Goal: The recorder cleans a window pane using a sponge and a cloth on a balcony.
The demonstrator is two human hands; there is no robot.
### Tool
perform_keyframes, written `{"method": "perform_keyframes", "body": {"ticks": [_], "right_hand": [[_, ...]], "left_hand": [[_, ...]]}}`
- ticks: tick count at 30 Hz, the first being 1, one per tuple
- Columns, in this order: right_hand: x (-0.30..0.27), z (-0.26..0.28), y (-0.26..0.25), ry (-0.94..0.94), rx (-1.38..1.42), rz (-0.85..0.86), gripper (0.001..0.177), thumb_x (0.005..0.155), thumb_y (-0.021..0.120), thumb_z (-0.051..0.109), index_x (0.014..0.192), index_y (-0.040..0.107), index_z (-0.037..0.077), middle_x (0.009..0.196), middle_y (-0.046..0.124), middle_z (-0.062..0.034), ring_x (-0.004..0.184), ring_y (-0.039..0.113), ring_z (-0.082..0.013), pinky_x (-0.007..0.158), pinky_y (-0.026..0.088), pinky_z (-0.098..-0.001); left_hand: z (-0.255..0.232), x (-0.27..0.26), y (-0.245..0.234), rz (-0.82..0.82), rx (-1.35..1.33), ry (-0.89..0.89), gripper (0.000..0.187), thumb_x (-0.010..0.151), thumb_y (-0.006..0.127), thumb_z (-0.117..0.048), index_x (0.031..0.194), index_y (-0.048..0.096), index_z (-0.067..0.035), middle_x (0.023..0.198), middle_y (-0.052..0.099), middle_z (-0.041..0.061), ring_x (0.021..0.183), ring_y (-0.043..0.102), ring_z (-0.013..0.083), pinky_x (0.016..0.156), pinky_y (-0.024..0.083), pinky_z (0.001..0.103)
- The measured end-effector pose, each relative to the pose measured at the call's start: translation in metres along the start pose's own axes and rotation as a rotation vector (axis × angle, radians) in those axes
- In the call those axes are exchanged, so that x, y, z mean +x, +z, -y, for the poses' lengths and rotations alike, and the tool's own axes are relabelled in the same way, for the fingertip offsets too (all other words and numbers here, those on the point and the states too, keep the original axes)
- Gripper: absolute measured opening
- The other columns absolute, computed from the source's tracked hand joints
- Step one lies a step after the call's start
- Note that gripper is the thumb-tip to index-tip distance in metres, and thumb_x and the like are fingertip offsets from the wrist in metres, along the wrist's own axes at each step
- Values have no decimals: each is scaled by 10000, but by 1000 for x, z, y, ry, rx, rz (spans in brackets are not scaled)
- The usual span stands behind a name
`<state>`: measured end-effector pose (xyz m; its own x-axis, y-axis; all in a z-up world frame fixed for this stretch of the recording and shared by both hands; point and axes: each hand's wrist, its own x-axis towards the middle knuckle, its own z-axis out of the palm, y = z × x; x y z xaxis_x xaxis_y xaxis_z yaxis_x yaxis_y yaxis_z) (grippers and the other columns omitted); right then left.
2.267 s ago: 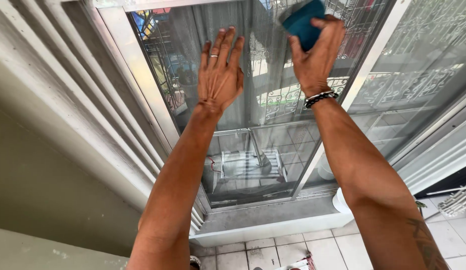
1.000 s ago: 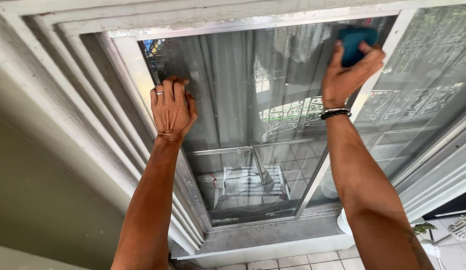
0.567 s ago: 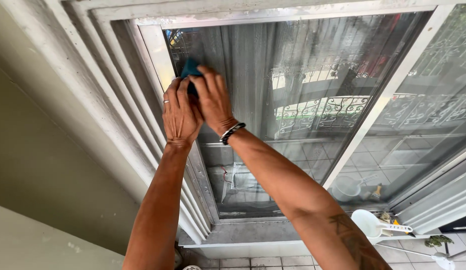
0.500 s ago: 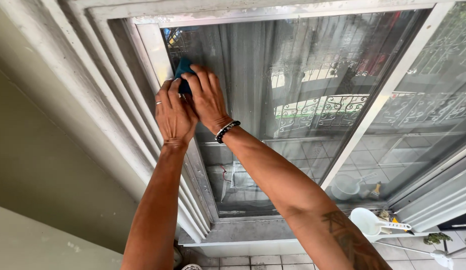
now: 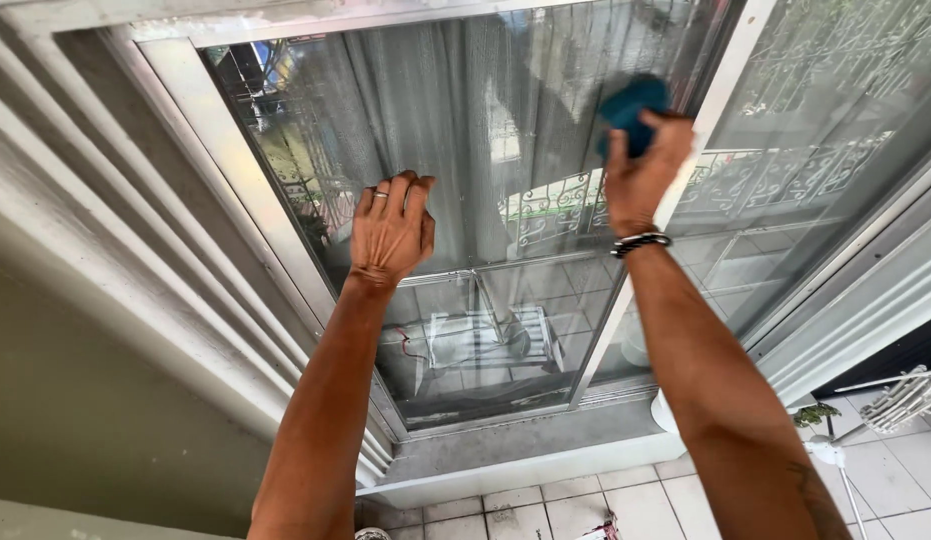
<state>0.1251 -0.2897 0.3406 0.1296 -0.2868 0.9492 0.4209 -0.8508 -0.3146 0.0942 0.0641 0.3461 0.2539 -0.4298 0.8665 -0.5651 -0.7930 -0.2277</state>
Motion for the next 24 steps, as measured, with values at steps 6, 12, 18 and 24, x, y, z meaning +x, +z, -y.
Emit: {"method": "perform_keyframes", "body": {"ticks": [6, 12, 18, 24], "right_hand": [[2, 8, -13, 106, -29, -74, 473, 961, 937, 157, 1185, 543, 25, 1188, 543, -169, 1167, 524, -371, 1041, 426, -494], [-53, 87, 49, 72, 193, -8, 592, 849, 960, 186, 1212, 520, 29, 1330, 472, -200, 1291, 484, -391, 1097, 426, -518], [-90, 192, 90, -25, 264, 228, 596, 733, 953, 150, 1189, 575, 79, 1323, 519, -167, 1213, 510, -374, 1009, 483, -490], [-106, 257, 116, -43, 357, 376, 555, 735, 903, 84, 1171, 559, 83, 1325, 514, -177, 1212, 520, -386, 997, 499, -472]], "left_hand": [[19, -28, -2, 39, 42, -226, 422, 869, 665, -70, 1288, 631, -94, 1143, 603, 96, 1023, 604, 272, 897, 494, 418], [33, -47, -23, 44, 76, -198, 454, 850, 649, -72, 1303, 620, -81, 1218, 605, 107, 1054, 611, 279, 931, 488, 435], [39, -43, -36, 37, 104, -240, 511, 851, 653, -79, 1359, 603, -92, 1285, 593, 108, 1095, 606, 281, 985, 493, 440], [52, -42, -51, 63, 104, -285, 543, 872, 668, -106, 1405, 573, -61, 1299, 592, 124, 1108, 608, 293, 950, 488, 446]]}}
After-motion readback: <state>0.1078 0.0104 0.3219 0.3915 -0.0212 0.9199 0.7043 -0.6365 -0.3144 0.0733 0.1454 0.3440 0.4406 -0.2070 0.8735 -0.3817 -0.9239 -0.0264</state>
